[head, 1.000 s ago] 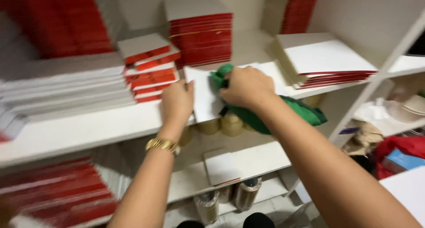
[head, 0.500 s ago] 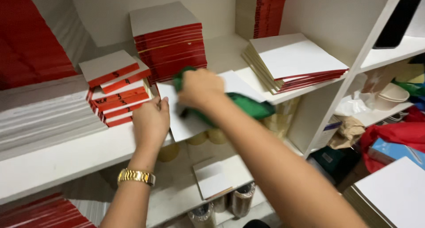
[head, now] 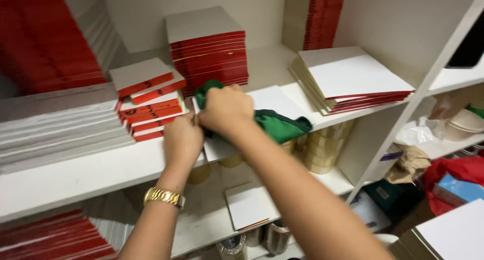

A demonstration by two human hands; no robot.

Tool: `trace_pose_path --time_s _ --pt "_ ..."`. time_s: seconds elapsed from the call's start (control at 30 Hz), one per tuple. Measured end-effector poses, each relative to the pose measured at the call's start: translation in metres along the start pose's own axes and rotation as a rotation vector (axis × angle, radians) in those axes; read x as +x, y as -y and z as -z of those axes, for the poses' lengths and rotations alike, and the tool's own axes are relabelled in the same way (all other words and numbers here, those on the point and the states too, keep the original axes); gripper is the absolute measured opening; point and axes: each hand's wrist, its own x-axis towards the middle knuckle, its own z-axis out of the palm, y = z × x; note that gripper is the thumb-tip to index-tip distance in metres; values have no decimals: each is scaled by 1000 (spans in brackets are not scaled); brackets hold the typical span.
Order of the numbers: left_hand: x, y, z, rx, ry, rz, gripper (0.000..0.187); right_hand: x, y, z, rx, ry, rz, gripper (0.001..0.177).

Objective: The person wipes down the covers of several notebooks with a green cloth while they are stacked on a white shelf.

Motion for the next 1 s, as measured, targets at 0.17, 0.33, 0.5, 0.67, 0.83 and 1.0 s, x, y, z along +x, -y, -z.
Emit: trace_pose_path --time_s 0.17,0.33,0.5,0.67,0.83,1.0 --pt "-11 -4 2 -4 -73 -79 38 -5 -63 17 20 -34 -146 44" --pt "-9 -5 2 -50 -53 -74 37 -28 -97 38 -85 -93 -290 47" --pt "4 6 -9 -33 -62 -67 33 -66 -50 37 24 -10 -88 40" --pt "11 14 -10 -11 -40 -73 31 -88 -6 13 17 10 20 43" --pt "9 9 -10 -8 1 -60 38 -89 -82 31 37 -68 -103 39" --pt "24 -6 13 -128 382 -15 46 -102 -138 44 -190 -180 -257 40"
